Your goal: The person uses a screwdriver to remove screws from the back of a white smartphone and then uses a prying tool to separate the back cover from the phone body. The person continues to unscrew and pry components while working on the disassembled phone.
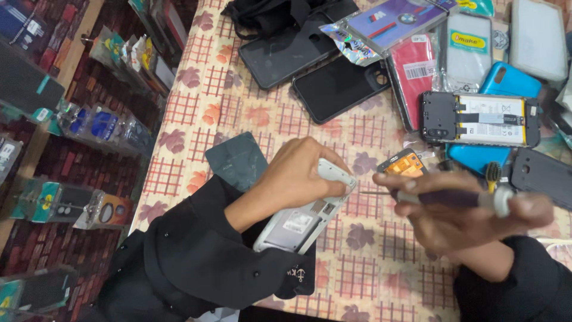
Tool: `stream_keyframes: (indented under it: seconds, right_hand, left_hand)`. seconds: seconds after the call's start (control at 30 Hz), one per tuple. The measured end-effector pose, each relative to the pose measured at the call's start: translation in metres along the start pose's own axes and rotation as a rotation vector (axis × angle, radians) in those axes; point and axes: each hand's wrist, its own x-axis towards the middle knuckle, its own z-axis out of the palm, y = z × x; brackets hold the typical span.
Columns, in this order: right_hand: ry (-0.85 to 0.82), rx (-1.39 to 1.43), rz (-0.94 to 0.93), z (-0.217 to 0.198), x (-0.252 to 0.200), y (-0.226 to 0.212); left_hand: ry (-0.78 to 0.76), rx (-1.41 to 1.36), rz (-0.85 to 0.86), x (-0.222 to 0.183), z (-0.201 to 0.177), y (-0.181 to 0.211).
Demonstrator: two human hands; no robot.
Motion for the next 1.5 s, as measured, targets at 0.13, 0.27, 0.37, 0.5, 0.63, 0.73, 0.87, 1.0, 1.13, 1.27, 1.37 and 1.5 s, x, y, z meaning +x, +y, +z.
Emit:
stream_keyframes:
  seconds: [0.13, 0.27, 0.37, 0.5, 0.63, 0.73, 0.87, 1.0, 1.13, 1.27, 1.37, 1.5]
  right_hand:
    - [0.444, -0.349, 0.153, -0.004, -0.026, -0.004]
    - [0.332, -0.182, 0.232, -0.008, -0.033, -0.008]
    - [0.331, -0.201, 0.244, -0.007, -0.024, -0.008]
    - [0.357, -0.134, 0.261, 0.005, -0.012, -0.007]
    - [0.383, -0.272, 0.217, 0.012, -0.002, -0.004]
    - [0.386, -0.307, 0.247, 0.013, 0.0, -0.002]
    - [0.367, -0.279, 0.257, 0.014, -0.003, -0.002]
    - [0.383, -0.29, 0.294, 0.022, -0.001, -0.008]
    - [0.346, -0.425, 0.252, 0.028, 0.012, -0.002]
    - [0.27, -1.002, -0.002, 0.02, 0.026, 0.021]
    - [0.226, -0.862, 0.042, 0.015, 0.018, 0.021]
    - [0.193, -0.387, 0.2, 0.019, -0.003, 0.001]
  left_hand:
    - [0.015, 0.067, -0.02, -0.001, 0.002, 0.004]
    - [0.001, 0.085, -0.071, 0.0, 0.002, 0.006]
    - [-0.004, 0.108, -0.066, 0.001, 0.002, 0.006]
    - [-0.014, 0.051, -0.063, 0.001, 0.002, 0.006]
    - [-0.024, 0.08, -0.084, 0.001, 0.002, 0.008]
    - [-0.021, 0.074, -0.071, 0.0, 0.002, 0.008]
    - [-0.028, 0.072, -0.065, 0.0, 0.003, 0.007]
    - [-0.029, 0.07, -0.069, 0.0, 0.003, 0.007]
    - [-0.027, 0.083, -0.059, 0.001, 0.003, 0.006]
    - [-0.027, 0.107, -0.061, 0.002, 0.003, 0.004]
    - [-0.042, 0.114, -0.093, 0.002, 0.005, 0.005]
    - [-0.044, 0.107, -0.084, 0.001, 0.005, 0.005]
